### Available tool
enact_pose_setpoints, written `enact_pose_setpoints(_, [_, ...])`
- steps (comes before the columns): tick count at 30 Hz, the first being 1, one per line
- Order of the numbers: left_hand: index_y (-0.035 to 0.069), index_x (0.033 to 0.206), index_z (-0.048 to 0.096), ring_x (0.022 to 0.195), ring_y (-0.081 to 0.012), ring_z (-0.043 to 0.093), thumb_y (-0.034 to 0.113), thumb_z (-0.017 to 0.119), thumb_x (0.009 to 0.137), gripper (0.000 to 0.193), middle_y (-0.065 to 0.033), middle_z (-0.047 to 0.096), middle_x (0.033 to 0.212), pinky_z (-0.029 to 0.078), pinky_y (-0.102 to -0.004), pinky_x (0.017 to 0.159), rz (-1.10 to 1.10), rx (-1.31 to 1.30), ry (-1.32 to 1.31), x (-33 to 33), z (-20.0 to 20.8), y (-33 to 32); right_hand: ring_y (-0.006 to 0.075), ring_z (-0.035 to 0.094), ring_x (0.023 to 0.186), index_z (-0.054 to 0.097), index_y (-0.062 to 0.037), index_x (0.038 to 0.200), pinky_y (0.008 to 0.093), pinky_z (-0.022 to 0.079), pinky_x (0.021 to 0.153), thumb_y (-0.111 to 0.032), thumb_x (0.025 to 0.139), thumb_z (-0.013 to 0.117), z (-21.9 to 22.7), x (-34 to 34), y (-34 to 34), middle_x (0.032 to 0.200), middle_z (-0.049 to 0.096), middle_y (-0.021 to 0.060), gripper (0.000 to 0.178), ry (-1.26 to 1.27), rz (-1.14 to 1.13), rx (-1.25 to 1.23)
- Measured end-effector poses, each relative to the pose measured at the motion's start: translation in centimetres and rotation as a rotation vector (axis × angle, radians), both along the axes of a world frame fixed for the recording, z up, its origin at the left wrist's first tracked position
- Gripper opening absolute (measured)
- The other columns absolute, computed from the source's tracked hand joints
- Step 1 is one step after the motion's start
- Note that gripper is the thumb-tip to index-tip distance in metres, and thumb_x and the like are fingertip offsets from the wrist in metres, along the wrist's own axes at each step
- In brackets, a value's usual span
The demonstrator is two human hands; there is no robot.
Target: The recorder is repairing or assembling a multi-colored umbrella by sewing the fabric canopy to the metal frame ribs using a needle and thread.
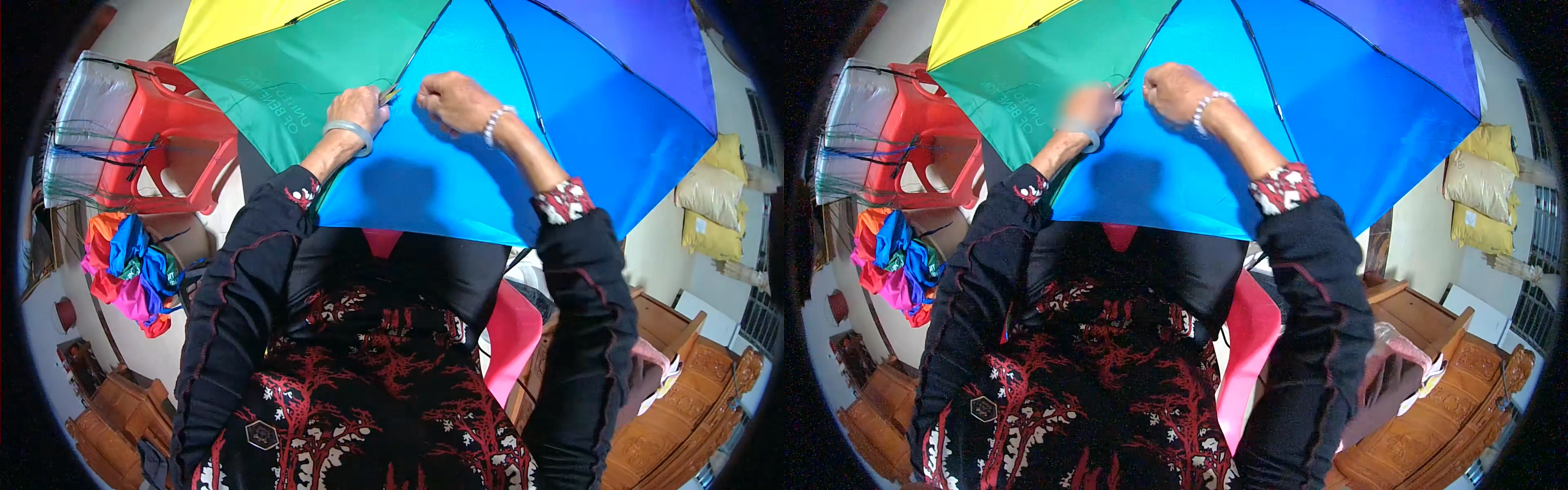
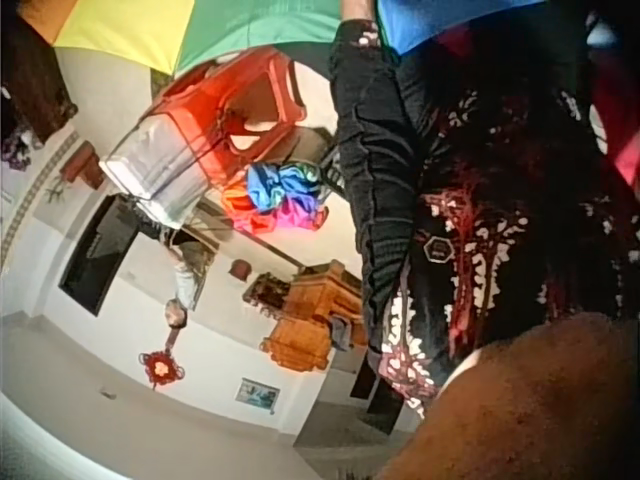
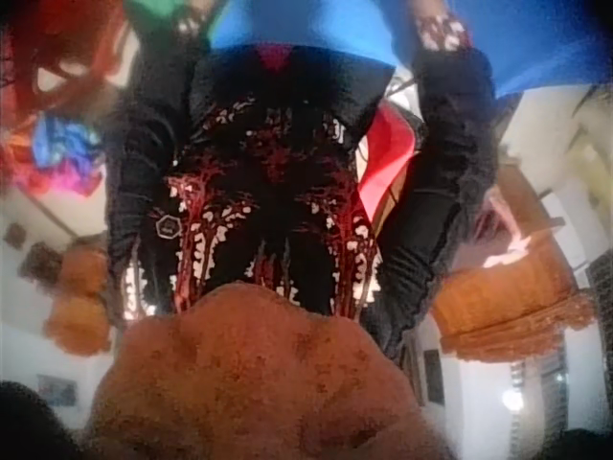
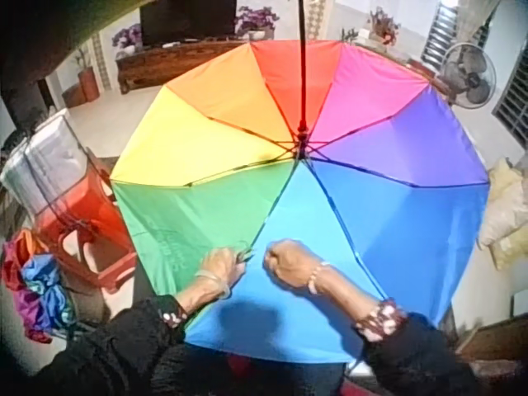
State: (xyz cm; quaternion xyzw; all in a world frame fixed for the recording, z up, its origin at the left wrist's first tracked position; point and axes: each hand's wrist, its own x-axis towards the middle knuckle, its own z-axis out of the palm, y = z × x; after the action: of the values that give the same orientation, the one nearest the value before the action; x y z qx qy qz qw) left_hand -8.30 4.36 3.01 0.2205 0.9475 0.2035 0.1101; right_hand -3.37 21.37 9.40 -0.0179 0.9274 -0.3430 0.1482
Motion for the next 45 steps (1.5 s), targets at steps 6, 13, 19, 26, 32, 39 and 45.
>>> enact_pose_setpoints(6, [0.005,0.079,0.064,0.064,-0.0248,0.062,0.018,0.064,0.074,0.014,-0.0133,0.063,0.070,0.048,-0.0380,0.059,0.054,0.071,-0.111,-0.6,-0.7,-0.4,0.0349,0.061,0.078,0.060,-0.0031,0.087,0.0409,0.049,0.071,-0.019,0.073,0.058,-5.9,-0.5,-2.8,0.081,0.062,0.0210,0.021,0.194,-0.279,0.126])
enact_pose_setpoints(13, [0.002,0.075,0.061,0.053,-0.0066,0.052,0.008,0.065,0.075,0.008,-0.0010,0.057,0.063,0.042,-0.0223,0.048,0.225,0.460,-0.566,-1.0,-1.5,-1.2,0.0375,0.060,0.088,0.061,-0.0016,0.089,0.0443,0.047,0.078,-0.019,0.074,0.058,-6.0,-0.1,-4.9,0.089,0.063,0.0222,0.024,0.156,-0.418,0.161])
enact_pose_setpoints(19, [0.002,0.075,0.061,0.045,-0.0085,0.047,0.008,0.063,0.076,0.007,-0.0006,0.057,0.062,0.039,-0.0231,0.043,0.198,0.640,-0.667,-1.2,-1.1,-1.6,0.0368,0.060,0.088,0.063,-0.0047,0.088,0.0446,0.048,0.076,-0.018,0.074,0.057,-6.1,-0.1,-5.4,0.090,0.063,0.0202,0.020,0.113,-0.422,0.194])
enact_pose_setpoints(26, [0.003,0.066,0.060,0.042,-0.0096,0.048,0.013,0.063,0.076,0.014,-0.0021,0.056,0.055,0.036,-0.0255,0.038,0.289,0.589,-0.798,-1.0,1.0,-1.4,0.0342,0.061,0.077,0.063,-0.0100,0.079,0.0439,0.047,0.069,-0.019,0.072,0.057,-6.3,1.0,-4.8,0.078,0.063,0.0157,0.013,0.166,-0.305,0.143])
enact_pose_setpoints(32, [0.004,0.070,0.060,0.041,-0.0076,0.044,0.018,0.069,0.075,0.018,-0.0008,0.054,0.056,0.033,-0.0233,0.036,0.309,0.565,-0.664,-1.3,-1.3,-1.0,0.0347,0.060,0.076,0.062,-0.0086,0.078,0.0437,0.047,0.069,-0.018,0.073,0.055,-5.5,1.5,-4.3,0.077,0.063,0.0159,0.013,0.182,0.016,0.076])
enact_pose_setpoints(39, [0.004,0.068,0.059,0.045,-0.0071,0.047,0.015,0.069,0.075,0.017,0.0005,0.054,0.058,0.038,-0.0231,0.041,0.243,0.470,-0.504,-0.9,-1.9,-0.8,0.0344,0.061,0.078,0.063,-0.0080,0.081,0.0432,0.048,0.071,-0.018,0.074,0.054,-6.7,-0.2,-3.7,0.081,0.063,0.0170,0.015,0.196,-0.301,0.173])
enact_pose_setpoints(45, [0.004,0.068,0.058,0.048,-0.0065,0.048,0.012,0.067,0.074,0.013,0.0019,0.054,0.059,0.039,-0.0225,0.043,0.224,0.460,-0.446,-0.7,-2.3,-1.0,0.0338,0.061,0.081,0.064,-0.0074,0.083,0.0429,0.048,0.073,-0.020,0.075,0.055,-6.7,-0.6,-4.1,0.083,0.064,0.0169,0.017,0.213,-0.374,0.214])
